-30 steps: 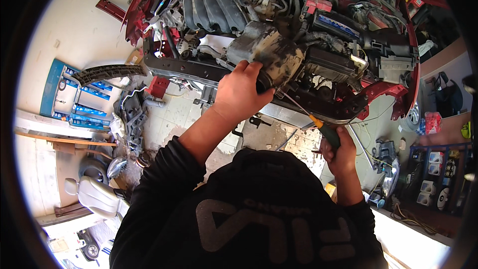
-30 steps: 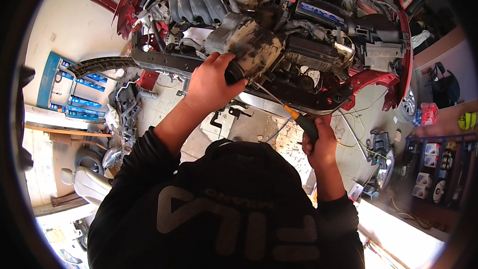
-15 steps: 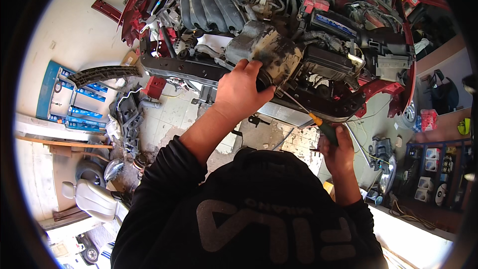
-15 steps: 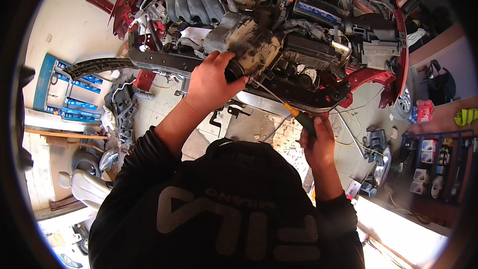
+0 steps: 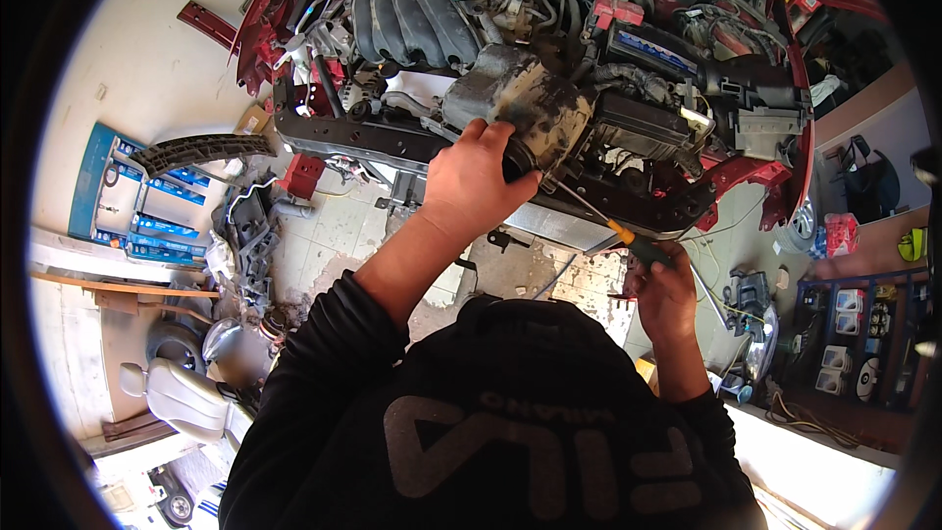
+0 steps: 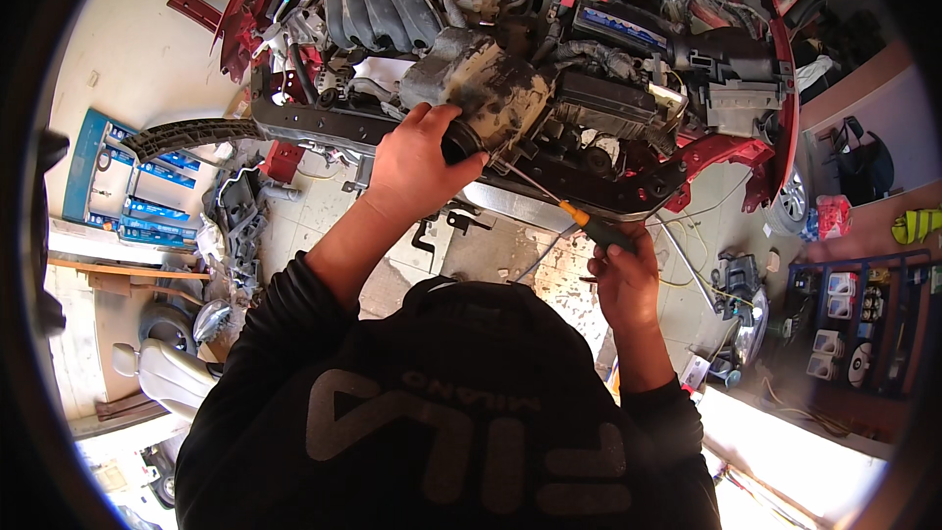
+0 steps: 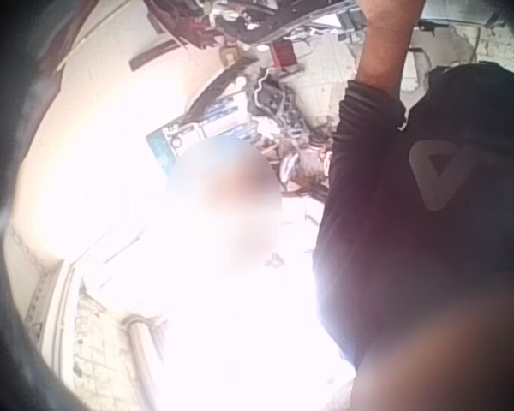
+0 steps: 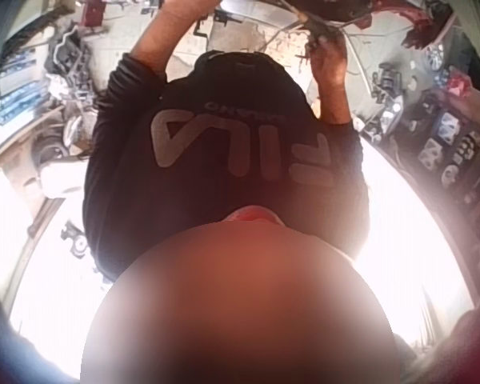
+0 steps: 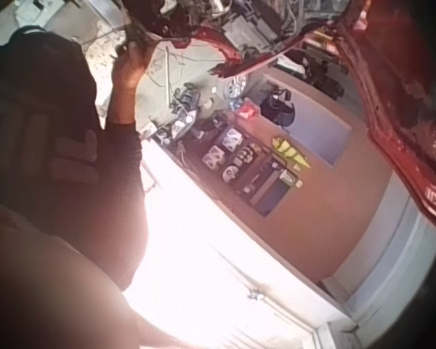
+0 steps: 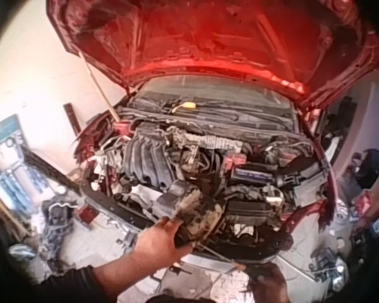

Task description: The person removes a black plastic air intake housing from the engine bay, then uses a screwdriver to loosen and remove a metal heat shield from the exhaust manifold. The removed parts are set aside on the floor.

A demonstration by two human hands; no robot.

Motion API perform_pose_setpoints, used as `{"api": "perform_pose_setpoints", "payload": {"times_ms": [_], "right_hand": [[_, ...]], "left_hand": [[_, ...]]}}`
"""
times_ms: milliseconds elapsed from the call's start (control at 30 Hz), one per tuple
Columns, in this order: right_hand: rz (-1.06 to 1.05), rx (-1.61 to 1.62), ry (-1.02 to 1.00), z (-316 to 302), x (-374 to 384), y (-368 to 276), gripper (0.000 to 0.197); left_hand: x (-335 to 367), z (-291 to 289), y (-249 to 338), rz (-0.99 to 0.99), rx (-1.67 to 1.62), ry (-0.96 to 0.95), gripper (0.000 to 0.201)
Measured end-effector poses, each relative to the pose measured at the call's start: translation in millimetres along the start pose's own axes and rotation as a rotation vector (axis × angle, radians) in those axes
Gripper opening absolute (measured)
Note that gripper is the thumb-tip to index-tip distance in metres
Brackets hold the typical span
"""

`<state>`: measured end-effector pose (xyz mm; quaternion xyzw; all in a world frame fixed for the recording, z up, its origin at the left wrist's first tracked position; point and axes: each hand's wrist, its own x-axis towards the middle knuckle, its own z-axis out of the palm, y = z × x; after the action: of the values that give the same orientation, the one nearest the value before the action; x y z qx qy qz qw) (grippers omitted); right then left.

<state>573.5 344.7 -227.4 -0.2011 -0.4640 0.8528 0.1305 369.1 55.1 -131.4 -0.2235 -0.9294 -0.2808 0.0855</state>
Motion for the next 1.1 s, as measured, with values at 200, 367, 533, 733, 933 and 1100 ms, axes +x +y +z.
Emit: {"api": "perform_pose_setpoints", "payload": {"times_ms": [200,367,533,733,933,1100], "right_hand": [[0.186,-0.135,-0.035,3.1,-1.2,-13.0,0.034],[0.006,-0.009,-0.048,4.3,-1.7,-7.4,0.038],[0.237,-0.059,-0.123,0.2,-1.0,-13.3,0.034],[0.137,0.081,-0.083,-1.3,-1.7,-12.7,0.034],[0.271,0.108,-0.114,3.9,-0.9,-15.1,0.041],[0.296,0.088,0.029,3.6,-3.5,-11.2,0.038]], "left_hand": [[0.5,-0.5,0.2,-0.014,0.001,-0.016,0.068],[0.9,-1.2,1.1,-0.021,-0.002,-0.02,0.069],[1.0,-0.5,0.8,-0.035,-0.014,-0.029,0.07],[-0.3,-0.2,0.4,-0.027,-0.025,-0.019,0.07],[0.9,-1.6,0.7,-0.049,-0.049,-0.055,0.072],[-0.6,1.9,-2.1,-0.031,-0.064,-0.038,0.073]]}}
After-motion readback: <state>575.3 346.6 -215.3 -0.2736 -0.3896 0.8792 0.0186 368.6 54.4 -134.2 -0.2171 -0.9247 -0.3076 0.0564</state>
